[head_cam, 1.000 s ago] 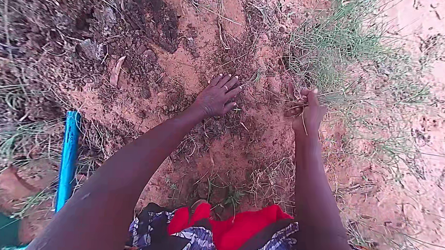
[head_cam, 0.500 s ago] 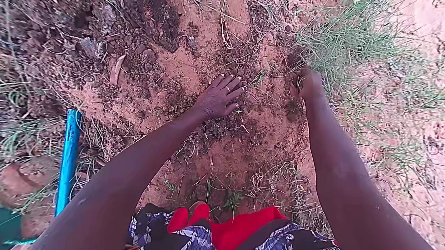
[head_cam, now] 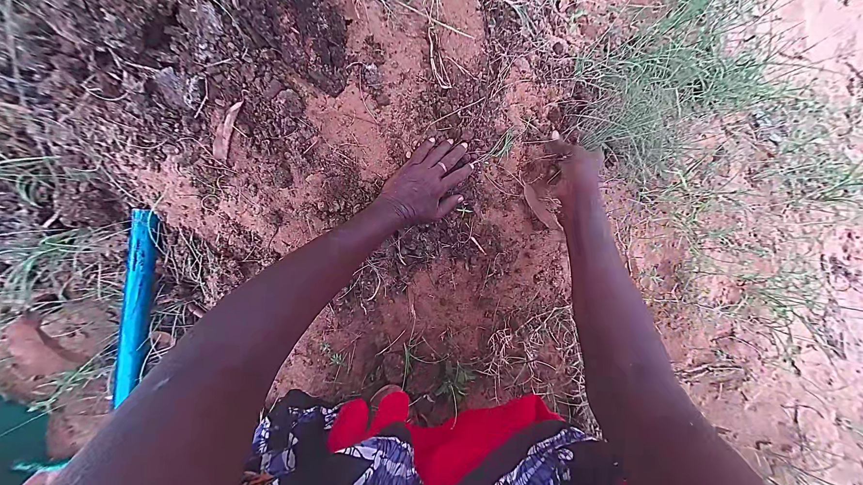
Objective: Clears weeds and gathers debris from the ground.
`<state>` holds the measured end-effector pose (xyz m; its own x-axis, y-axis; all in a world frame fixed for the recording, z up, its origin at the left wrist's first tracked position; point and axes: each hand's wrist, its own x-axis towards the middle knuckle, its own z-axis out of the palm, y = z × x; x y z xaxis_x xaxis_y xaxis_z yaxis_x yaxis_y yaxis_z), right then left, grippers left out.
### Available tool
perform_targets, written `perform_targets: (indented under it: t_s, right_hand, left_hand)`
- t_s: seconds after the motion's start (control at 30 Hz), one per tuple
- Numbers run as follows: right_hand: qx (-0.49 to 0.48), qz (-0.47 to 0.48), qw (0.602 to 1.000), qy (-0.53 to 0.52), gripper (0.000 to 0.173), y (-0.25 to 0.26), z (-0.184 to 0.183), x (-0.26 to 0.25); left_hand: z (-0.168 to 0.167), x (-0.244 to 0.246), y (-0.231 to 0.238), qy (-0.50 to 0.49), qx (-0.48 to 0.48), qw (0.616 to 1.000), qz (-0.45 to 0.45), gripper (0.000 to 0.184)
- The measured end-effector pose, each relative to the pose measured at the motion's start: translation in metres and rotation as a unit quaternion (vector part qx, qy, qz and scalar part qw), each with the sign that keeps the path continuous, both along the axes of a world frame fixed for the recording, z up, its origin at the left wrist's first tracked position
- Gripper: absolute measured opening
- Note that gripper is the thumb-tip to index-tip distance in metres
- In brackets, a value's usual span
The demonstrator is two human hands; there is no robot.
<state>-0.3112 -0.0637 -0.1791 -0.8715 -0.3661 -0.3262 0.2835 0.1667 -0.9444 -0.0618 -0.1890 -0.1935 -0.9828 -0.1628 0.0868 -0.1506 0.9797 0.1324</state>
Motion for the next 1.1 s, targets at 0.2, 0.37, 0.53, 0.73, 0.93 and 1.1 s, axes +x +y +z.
perform_targets:
  t_s: [0.2,0.37,0.53,0.73,0.93,1.1]
  right_hand:
    - [0.149,0.077,0.982,0.084,0.038,-0.036,0.001,-0.019]
    - [-0.03,-0.039,0.997,-0.055,0.031,-0.003,0.006,0.021]
    - [-0.039,-0.036,0.999,-0.001,0.023,0.027,0.005,0.094]
    - [0.297,0.186,0.91,0.223,0.049,-0.023,0.018,0.087]
    - [0.272,0.184,0.922,0.207,0.038,-0.05,0.024,0.082]
    - [-0.053,0.102,0.993,-0.014,0.039,-0.029,0.001,0.071]
  left_hand:
    - [-0.002,-0.001,0.0,0.0,0.002,1.0,0.001,0.059]
    - [0.001,-0.001,0.0,0.008,0.004,1.0,-0.004,0.059]
    - [0.0,-0.001,0.0,0.007,0.008,1.0,-0.004,0.059]
    - [-0.003,0.001,-0.001,0.018,-0.001,1.0,-0.006,0.059]
    - [-0.007,0.0,-0.002,0.028,-0.011,1.0,-0.004,0.06]
    - [-0.006,0.0,-0.002,0.021,-0.018,1.0,-0.004,0.062]
